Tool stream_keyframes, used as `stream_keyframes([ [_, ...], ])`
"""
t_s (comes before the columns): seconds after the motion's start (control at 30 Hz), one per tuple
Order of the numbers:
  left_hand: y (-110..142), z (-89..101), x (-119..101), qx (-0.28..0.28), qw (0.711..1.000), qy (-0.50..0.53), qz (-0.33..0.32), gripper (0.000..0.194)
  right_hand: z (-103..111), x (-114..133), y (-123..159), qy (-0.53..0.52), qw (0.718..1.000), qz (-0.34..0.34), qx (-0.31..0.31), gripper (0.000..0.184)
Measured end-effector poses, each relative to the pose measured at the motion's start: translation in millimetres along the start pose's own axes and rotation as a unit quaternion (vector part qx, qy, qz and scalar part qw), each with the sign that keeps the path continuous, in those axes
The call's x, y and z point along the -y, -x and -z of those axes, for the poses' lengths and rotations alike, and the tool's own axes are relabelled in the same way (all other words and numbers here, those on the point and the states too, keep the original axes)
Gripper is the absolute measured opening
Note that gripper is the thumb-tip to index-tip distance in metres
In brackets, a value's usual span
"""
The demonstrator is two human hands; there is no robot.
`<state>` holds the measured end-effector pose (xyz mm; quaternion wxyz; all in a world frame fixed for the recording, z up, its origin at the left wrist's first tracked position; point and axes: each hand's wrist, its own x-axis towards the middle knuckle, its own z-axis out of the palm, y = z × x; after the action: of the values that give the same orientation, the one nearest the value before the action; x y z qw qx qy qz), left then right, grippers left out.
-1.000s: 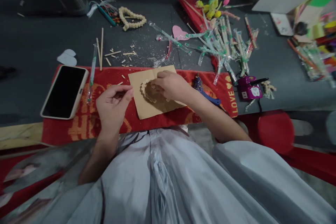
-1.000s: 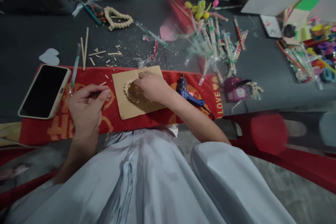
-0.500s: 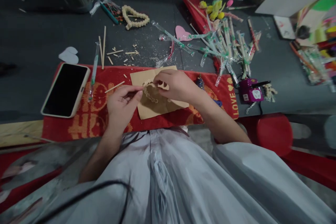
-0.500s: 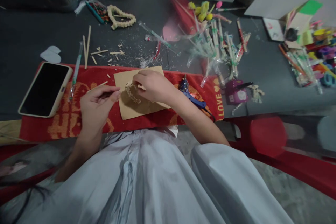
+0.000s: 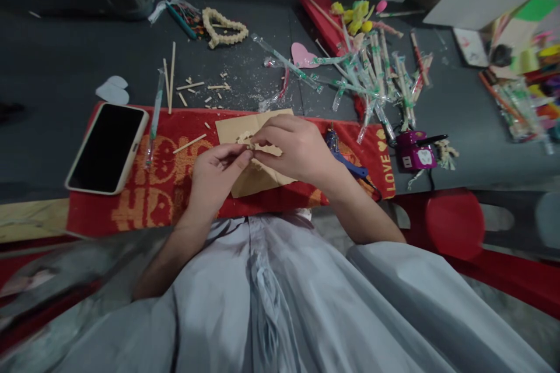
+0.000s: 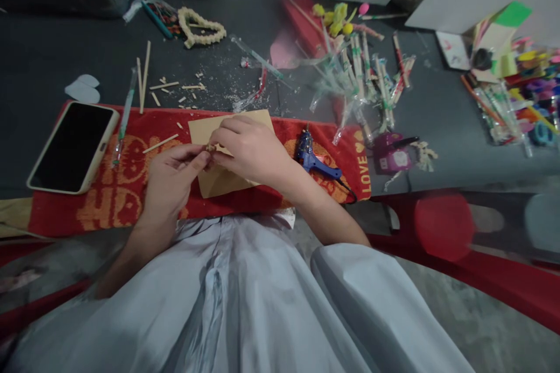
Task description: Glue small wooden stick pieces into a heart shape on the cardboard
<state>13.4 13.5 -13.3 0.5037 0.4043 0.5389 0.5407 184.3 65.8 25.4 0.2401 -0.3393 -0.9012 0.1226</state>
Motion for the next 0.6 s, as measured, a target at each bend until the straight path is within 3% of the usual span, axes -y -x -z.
stream_keyframes([
  [0.23,-3,3.8,5,0.013,1.000,0.018,0.011,0.034,2,4,0,0.014,0.999,-0.011,0.041,0.032],
  [0.4,-1,4.4,2,-0.007,1.000,0.019,-0.009,0.032,1,2,2,-0.046,0.999,-0.009,0.001,0.026],
  [0.6,1,4.0,-4,-0.023,0.995,0.011,-0.095,0.023,-8,-1,8,-0.153,0.986,0.004,-0.061,0.025],
])
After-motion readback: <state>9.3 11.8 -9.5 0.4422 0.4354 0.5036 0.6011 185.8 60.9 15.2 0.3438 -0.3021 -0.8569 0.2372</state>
